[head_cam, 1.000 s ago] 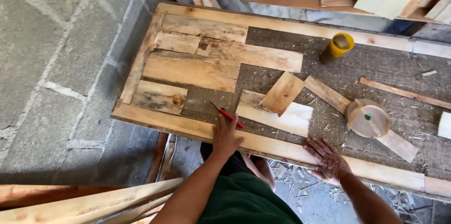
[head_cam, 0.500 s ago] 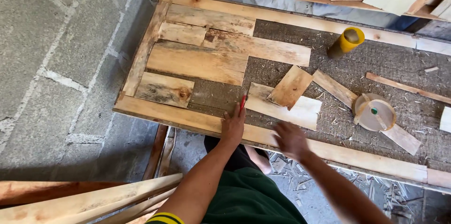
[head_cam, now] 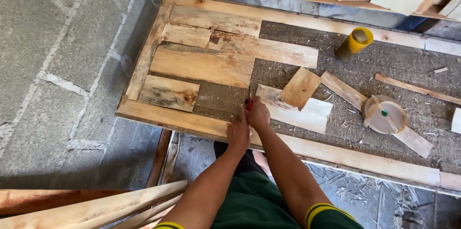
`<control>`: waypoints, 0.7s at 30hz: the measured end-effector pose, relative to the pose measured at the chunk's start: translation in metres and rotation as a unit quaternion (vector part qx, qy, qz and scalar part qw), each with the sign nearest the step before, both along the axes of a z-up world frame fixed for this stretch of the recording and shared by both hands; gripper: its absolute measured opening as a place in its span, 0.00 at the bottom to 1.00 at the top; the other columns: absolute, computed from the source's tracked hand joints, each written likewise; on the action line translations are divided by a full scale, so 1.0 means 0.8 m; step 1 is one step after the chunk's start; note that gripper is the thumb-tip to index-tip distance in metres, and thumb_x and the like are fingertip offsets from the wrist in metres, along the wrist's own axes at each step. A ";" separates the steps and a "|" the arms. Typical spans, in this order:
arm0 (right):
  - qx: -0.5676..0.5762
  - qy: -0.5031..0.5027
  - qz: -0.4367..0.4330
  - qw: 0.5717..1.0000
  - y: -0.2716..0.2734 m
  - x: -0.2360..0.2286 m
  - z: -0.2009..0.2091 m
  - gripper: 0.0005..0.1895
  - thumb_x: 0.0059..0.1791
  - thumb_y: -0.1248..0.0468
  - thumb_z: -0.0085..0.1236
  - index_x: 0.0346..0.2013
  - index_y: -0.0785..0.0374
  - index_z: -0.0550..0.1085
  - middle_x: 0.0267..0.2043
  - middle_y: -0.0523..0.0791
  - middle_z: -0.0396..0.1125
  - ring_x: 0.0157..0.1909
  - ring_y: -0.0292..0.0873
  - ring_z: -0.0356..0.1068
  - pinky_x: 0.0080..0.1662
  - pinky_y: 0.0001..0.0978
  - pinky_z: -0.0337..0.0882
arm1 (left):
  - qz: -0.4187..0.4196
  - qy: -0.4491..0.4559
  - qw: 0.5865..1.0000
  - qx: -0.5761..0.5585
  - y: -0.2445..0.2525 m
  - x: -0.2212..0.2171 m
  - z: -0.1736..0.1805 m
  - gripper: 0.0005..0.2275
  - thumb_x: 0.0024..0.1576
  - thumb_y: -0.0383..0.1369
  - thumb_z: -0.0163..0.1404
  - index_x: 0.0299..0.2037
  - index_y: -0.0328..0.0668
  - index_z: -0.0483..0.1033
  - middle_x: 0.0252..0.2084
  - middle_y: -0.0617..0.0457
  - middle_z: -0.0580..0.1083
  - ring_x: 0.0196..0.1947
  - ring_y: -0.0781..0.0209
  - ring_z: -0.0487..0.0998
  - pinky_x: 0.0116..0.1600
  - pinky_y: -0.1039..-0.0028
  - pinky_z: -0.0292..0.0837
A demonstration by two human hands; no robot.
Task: Cutting and fitting small wood panels together on a workbench using a utility knife.
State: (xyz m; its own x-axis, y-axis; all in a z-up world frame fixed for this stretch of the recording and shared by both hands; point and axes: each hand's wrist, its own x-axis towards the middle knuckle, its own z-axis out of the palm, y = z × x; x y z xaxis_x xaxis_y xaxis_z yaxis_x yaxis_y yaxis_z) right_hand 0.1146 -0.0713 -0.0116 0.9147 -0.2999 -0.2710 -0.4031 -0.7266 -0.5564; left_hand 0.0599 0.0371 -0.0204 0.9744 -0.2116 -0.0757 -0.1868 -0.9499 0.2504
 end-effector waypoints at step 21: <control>-0.038 0.090 -0.241 0.966 -0.193 0.011 0.012 0.57 0.40 0.41 0.75 0.64 0.71 0.51 0.63 0.65 0.57 0.56 0.61 0.69 0.54 0.44 0.75 | -0.001 0.068 0.998 -0.012 0.000 -0.001 -0.007 0.42 0.56 0.34 0.59 0.78 0.53 0.42 0.66 0.16 0.59 0.54 0.31 0.77 0.59 0.53 0.72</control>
State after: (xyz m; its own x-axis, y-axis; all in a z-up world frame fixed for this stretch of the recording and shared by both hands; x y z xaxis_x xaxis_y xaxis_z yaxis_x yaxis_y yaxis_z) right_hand 0.1235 -0.2253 -0.0023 0.6039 -0.7046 -0.3726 -0.7899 -0.4667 -0.3978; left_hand 0.0588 0.0369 -0.0262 0.9549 -0.2166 -0.2029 -0.1509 -0.9430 0.2967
